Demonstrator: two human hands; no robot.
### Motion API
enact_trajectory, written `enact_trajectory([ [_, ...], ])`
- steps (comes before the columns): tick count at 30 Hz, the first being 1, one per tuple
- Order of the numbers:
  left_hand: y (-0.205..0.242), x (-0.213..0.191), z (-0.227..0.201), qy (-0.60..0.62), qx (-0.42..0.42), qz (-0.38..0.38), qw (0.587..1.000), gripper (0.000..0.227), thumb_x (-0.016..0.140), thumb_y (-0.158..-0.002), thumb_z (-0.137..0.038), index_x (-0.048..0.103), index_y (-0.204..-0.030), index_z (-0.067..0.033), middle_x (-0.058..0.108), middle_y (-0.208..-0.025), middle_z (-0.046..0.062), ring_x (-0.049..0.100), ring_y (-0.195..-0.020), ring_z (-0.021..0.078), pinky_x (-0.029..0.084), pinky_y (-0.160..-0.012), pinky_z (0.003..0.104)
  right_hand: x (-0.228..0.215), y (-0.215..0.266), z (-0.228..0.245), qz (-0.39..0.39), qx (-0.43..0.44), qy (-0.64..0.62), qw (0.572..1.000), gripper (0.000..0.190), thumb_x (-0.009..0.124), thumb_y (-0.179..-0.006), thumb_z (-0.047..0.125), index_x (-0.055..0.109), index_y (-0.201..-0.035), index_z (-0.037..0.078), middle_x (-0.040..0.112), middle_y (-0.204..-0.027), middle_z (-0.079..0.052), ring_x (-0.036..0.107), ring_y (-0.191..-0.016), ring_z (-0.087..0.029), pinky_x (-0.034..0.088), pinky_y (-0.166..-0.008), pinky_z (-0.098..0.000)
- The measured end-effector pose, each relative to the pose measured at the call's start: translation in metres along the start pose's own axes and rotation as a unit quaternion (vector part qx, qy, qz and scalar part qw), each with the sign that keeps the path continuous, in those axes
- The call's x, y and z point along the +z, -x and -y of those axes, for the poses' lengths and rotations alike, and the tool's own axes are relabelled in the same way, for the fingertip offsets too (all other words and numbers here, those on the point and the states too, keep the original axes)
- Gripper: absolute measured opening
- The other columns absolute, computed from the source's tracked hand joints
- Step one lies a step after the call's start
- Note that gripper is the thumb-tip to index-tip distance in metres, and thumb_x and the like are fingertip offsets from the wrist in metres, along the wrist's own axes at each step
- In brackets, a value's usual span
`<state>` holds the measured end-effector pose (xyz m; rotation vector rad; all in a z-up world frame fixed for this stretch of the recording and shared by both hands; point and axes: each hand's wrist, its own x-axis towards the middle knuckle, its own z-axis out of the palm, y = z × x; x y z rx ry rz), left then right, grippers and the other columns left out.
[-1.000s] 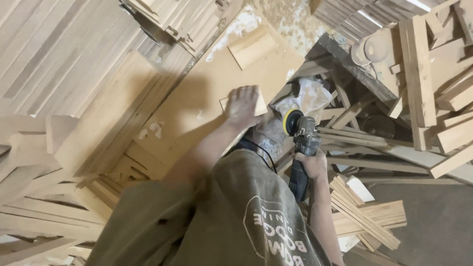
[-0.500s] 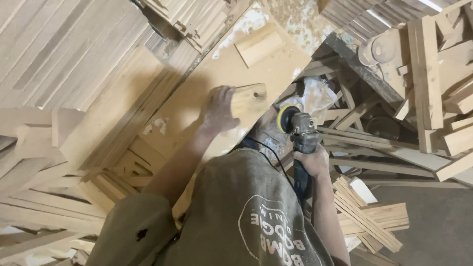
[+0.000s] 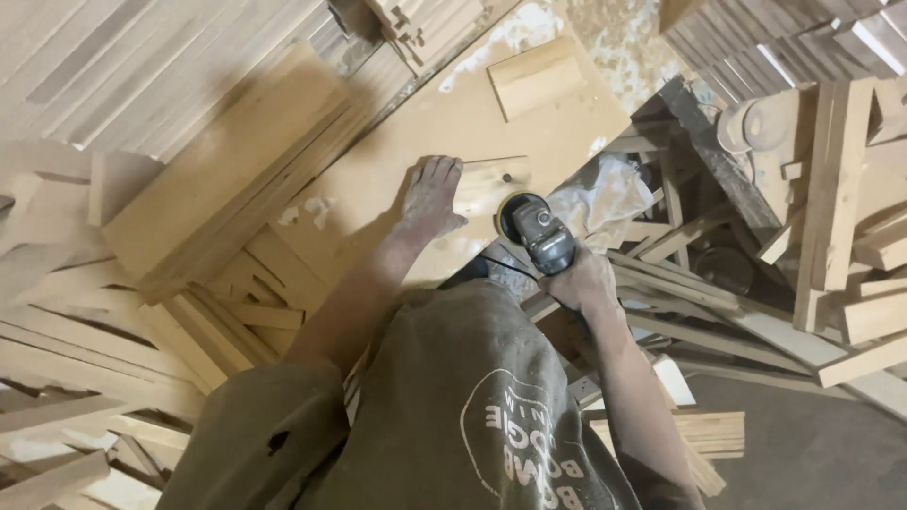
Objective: The person uses an orbital sander to smooth the surfaces of small wooden pieces on a workbench. They handle the pieces one at a time, moving the sander across each surface and then setting the finished piece aside.
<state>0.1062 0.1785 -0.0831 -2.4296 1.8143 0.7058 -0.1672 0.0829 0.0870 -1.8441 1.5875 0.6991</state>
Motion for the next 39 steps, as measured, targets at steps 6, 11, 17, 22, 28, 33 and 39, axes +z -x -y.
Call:
enact_trajectory([
  [6, 0.001, -0.008, 0.000, 0.021, -0.011, 0.019, 1.000, 0.119, 0.093, -0.084, -0.061, 0.036, -0.177, -0.0135, 0.040, -0.175, 0.010, 0.032, -0.165, 0.0309, 0.036, -0.131, 0.054, -0.016, -0.048, 0.049, -0.024, -0.049, 0.006, 0.999, 0.078, 0.095, -0.068, 0.034, 0.073, -0.142, 0.022, 0.077, -0.142, -0.012, 0.066, -0.144, -0.035, 0.054, -0.120, -0.0553],
  [11, 0.004, -0.005, -0.001, -0.004, 0.007, 0.006, 1.000, 0.117, 0.091, -0.087, -0.062, 0.035, -0.177, -0.0120, 0.041, -0.174, 0.011, 0.035, -0.163, 0.0312, 0.036, -0.130, 0.053, -0.028, -0.050, 0.029, -0.041, -0.035, -0.046, 0.998, 0.066, 0.087, -0.074, 0.032, 0.076, -0.137, 0.016, 0.082, -0.130, -0.017, 0.071, -0.137, -0.038, 0.058, -0.113, -0.0564],
  [17, 0.002, -0.004, -0.003, -0.015, 0.006, -0.003, 1.000, 0.118, 0.091, -0.085, -0.066, 0.037, -0.176, -0.0135, 0.042, -0.173, 0.010, 0.037, -0.160, 0.0296, 0.037, -0.129, 0.052, 0.007, -0.022, 0.007, -0.025, -0.015, 0.010, 1.000, 0.055, 0.078, -0.077, 0.030, 0.082, -0.129, 0.013, 0.085, -0.123, -0.019, 0.076, -0.128, -0.040, 0.062, -0.107, -0.0565],
  [22, 0.004, -0.006, -0.001, -0.006, 0.005, 0.003, 1.000, 0.120, 0.092, -0.085, -0.065, 0.035, -0.177, -0.0127, 0.041, -0.174, 0.010, 0.037, -0.161, 0.0306, 0.037, -0.129, 0.052, -0.037, -0.009, 0.060, -0.007, -0.008, 0.004, 1.000, 0.091, 0.091, -0.072, 0.042, 0.066, -0.156, 0.019, 0.079, -0.142, -0.017, 0.069, -0.142, -0.039, 0.054, -0.121, -0.0554],
  [28, 0.004, -0.011, 0.000, 0.000, 0.012, 0.010, 1.000, 0.119, 0.091, -0.086, -0.065, 0.035, -0.177, -0.0117, 0.040, -0.175, 0.011, 0.036, -0.161, 0.0310, 0.036, -0.129, 0.053, -0.008, -0.026, -0.001, -0.074, -0.010, -0.048, 0.996, 0.051, 0.070, -0.082, 0.036, 0.083, -0.126, 0.014, 0.085, -0.122, -0.019, 0.076, -0.127, -0.040, 0.061, -0.107, -0.0560],
  [33, 0.003, -0.010, -0.002, 0.012, -0.008, 0.025, 1.000, 0.119, 0.092, -0.086, -0.062, 0.034, -0.178, -0.0135, 0.040, -0.177, 0.010, 0.035, -0.162, 0.0309, 0.036, -0.129, 0.053, 0.027, -0.031, -0.024, -0.039, 0.012, -0.008, 0.999, 0.061, 0.080, -0.073, 0.037, 0.082, -0.129, 0.012, 0.085, -0.123, -0.017, 0.076, -0.128, -0.038, 0.062, -0.107, -0.0558],
  [39, 0.004, -0.017, -0.001, 0.012, -0.001, 0.023, 1.000, 0.119, 0.091, -0.086, -0.064, 0.035, -0.177, -0.0119, 0.040, -0.176, 0.010, 0.036, -0.163, 0.0308, 0.037, -0.130, 0.054, 0.005, -0.018, 0.012, -0.005, 0.000, -0.032, 0.999, 0.076, 0.089, -0.070, 0.045, 0.076, -0.139, 0.017, 0.082, -0.134, -0.017, 0.070, -0.140, -0.036, 0.057, -0.116, -0.0525],
])
